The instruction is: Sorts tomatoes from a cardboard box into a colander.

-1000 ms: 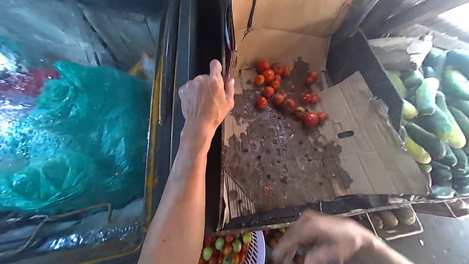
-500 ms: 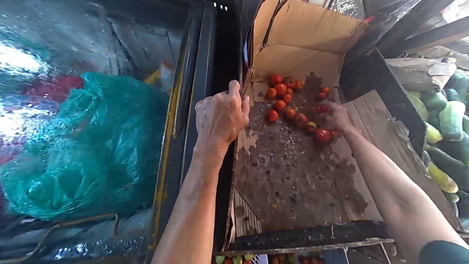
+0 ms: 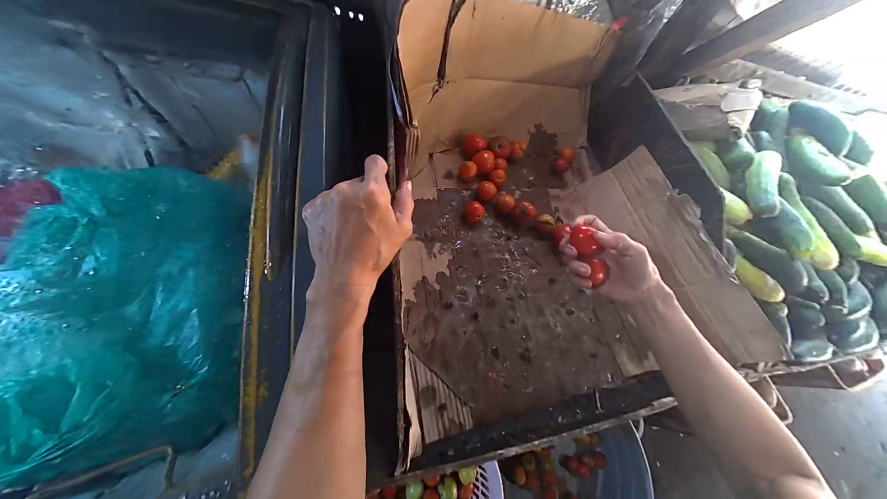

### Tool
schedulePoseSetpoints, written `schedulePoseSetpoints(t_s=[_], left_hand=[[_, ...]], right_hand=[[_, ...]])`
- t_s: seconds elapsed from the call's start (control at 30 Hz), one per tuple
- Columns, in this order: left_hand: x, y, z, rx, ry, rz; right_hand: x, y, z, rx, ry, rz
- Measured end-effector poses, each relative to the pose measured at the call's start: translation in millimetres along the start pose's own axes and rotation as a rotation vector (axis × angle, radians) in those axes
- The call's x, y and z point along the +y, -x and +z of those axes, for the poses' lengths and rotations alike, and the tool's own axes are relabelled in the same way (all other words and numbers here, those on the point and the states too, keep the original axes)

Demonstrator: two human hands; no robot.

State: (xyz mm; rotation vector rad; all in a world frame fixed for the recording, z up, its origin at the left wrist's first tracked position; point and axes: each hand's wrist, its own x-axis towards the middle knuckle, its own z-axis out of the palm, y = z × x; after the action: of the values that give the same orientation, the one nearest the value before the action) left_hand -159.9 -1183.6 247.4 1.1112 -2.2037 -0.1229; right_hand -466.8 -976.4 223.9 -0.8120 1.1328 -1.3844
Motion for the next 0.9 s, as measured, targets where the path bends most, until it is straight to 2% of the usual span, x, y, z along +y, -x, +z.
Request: schedulePoseSetpoints(t_s=[0.07, 0.3, 0.43, 0.5, 0.57, 0.63, 0.7, 0.8, 0.87, 0.9], left_hand=[[-1.2, 0.2, 0.6, 0.001, -0.009, 0.002], [-2.1, 0.6, -0.2, -0.004, -0.001, 0.0], [-5.3, 1.9, -0.1, -0.009, 0.001, 0.003], [-4.2, 1.8, -1.7, -0.017, 0.009, -0.003], [-1.8, 1.6, -5.5, -0.044, 0.019, -0.028], [-2.0, 2.9, -7.9, -0.08, 0.016, -0.048], [-1.2, 2.9, -8.4, -0.1, 0.007, -0.05], [0.8, 0.4, -9.2, -0.105, 0.017, -0.051], [1.7, -1.1, -11.7, -0.132, 0.027, -0.069], [2.3, -2.2, -12.7, -0.147, 0.026, -0.078]], right_hand=[[0.9, 5.0, 2.6, -0.018, -0.032, -0.018], [-2.3, 25.3, 4.6, 0.229, 0.177, 0.011], [-1.6, 34.8, 17.5, 0.32, 0.056, 0.07], [-0.6, 46.0, 28.4, 0.299, 0.018, 0.065], [8.0, 72.7, 56.6, 0.122, 0.134, 0.063], [32.7, 107.4, 99.8, -0.171, 0.238, 0.138], [80.8, 137.6, 139.3, -0.351, 0.316, 0.322], [186.8, 158.6, 164.9, -0.279, 0.41, 0.708], [244.9, 163.3, 159.7, -0.177, 0.443, 0.829], [259.7, 163.6, 155.1, -0.149, 0.461, 0.863]])
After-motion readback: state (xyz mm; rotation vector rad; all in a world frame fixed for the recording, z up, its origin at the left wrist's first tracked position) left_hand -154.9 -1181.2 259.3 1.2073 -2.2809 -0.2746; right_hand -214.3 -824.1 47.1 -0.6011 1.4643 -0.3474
